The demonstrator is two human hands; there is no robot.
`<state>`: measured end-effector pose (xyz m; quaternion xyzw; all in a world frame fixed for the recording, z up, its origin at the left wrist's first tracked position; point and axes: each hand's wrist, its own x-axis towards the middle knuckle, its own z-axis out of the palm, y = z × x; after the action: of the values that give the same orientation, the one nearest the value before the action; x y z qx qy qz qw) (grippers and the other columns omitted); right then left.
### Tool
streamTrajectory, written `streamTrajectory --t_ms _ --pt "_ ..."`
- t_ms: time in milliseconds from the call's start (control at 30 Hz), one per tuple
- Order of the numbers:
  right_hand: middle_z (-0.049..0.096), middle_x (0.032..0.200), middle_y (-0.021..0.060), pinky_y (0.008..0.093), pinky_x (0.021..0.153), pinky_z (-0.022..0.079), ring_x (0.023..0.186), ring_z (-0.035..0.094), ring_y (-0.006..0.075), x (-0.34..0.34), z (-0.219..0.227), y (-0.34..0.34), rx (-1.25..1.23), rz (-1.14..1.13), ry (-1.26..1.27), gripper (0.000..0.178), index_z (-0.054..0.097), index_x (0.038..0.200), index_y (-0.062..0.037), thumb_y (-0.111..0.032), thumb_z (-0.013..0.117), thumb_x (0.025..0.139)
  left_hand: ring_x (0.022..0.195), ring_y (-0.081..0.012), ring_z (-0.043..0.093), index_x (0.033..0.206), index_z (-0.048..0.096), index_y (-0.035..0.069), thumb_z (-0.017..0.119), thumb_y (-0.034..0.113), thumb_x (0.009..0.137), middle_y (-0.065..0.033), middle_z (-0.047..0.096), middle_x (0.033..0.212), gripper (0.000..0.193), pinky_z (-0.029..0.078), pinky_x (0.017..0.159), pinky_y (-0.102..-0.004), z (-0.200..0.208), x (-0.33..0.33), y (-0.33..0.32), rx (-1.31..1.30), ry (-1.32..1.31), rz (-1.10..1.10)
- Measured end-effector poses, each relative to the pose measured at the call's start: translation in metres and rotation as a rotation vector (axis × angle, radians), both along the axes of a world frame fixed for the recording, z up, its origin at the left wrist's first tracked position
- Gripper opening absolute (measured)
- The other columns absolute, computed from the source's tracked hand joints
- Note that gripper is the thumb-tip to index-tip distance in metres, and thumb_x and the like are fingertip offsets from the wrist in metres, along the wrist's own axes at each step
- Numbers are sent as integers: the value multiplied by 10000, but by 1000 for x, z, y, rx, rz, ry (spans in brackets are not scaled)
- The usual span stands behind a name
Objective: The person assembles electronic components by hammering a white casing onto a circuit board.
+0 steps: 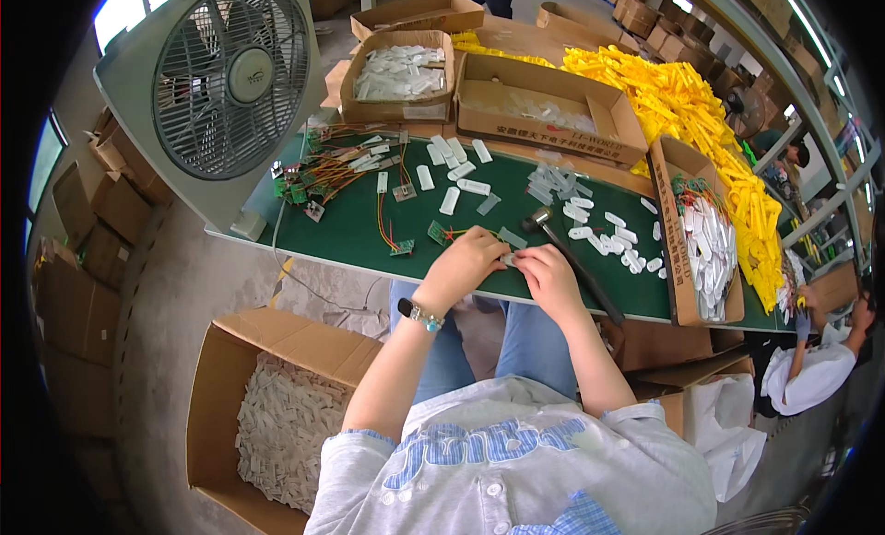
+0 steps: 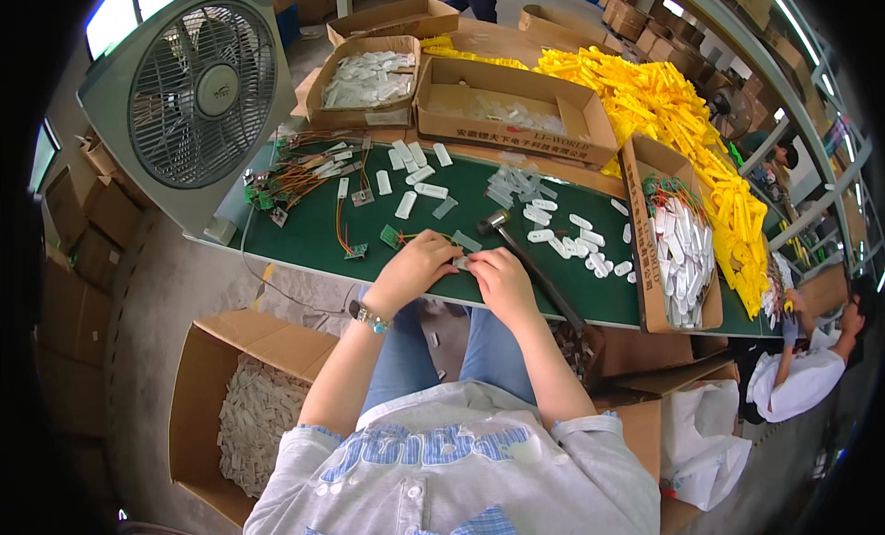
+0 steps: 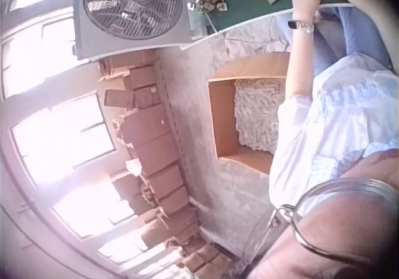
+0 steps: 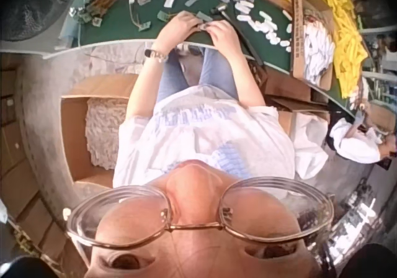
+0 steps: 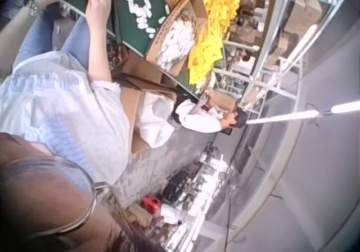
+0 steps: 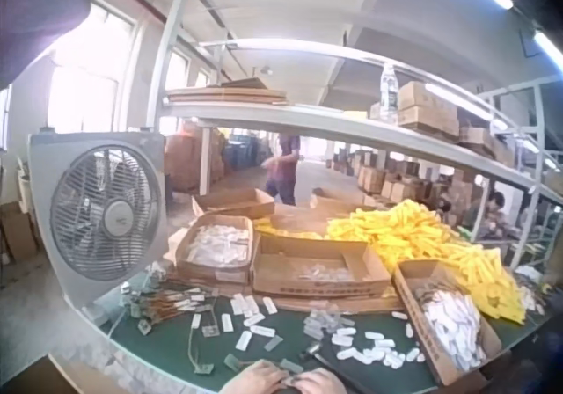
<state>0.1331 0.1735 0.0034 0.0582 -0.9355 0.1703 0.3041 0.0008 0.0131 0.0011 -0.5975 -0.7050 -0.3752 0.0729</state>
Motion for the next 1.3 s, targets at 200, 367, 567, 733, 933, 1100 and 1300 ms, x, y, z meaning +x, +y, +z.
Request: streamTrajectory --t_ms 200,367,567,733,933,1100,1300 --pt "671 996 61 386 811 515 918 619 275 -2 4 -6 15 3 -6 109 693 919 -28 -13 676 813 1053 -289 594 1074 680 54 706 175 835 -81 687 1022 269 496 926 -377 5 -1 -7 -20 -20 -1" --pt "673 993 54 381 804 518 911 621 268 -1 6 -8 27 -19 -23 134 695 929 -32 -4 682 798 1052 -277 598 1082 676 50 707 190 836 -74 686 1015 284 503 923 -365 0 2 -5 -27 13 17" --pt "672 1009 55 382 794 523 908 620 266 -1 9 -8 40 -33 -48 193 690 946 -21 29 665 761 1048 -269 598 1121 654 42 722 163 819 -80 674 1016 333 502 926 -367 7 2 -5 -54 -10 22" --pt "660 1044 73 395 797 523 923 612 288 0 10 -7 24 -21 -124 245 686 962 -15 43 640 729 1064 -283 593 1130 635 -2 714 112 792 -100 664 1043 366 500 939 -368 5 2 -5 -38 -59 -6" --pt "660 1061 69 384 792 522 932 614 271 1 13 -9 7 -32 -206 237 698 983 -19 10 651 752 1140 -270 571 1160 627 -27 658 87 795 -118 646 1175 383 500 976 -356 16 1 -11 -105 -102 -34" --pt "669 1067 40 348 776 514 945 617 225 2 22 -13 50 -68 -248 235 711 989 -28 -22 675 757 1168 -265 561 1190 624 -22 634 73 774 -107 631 1229 427 512 972 -354 18 1 -12 -177 -97 -43" --pt "673 1063 34 342 773 514 935 618 211 1 21 -15 49 -88 -229 235 715 986 -21 -26 677 754 1201 -254 545 1199 621 -18 622 63 779 -100 621 1256 427 513 976 -350 20 1 -12 -198 -84 -30"
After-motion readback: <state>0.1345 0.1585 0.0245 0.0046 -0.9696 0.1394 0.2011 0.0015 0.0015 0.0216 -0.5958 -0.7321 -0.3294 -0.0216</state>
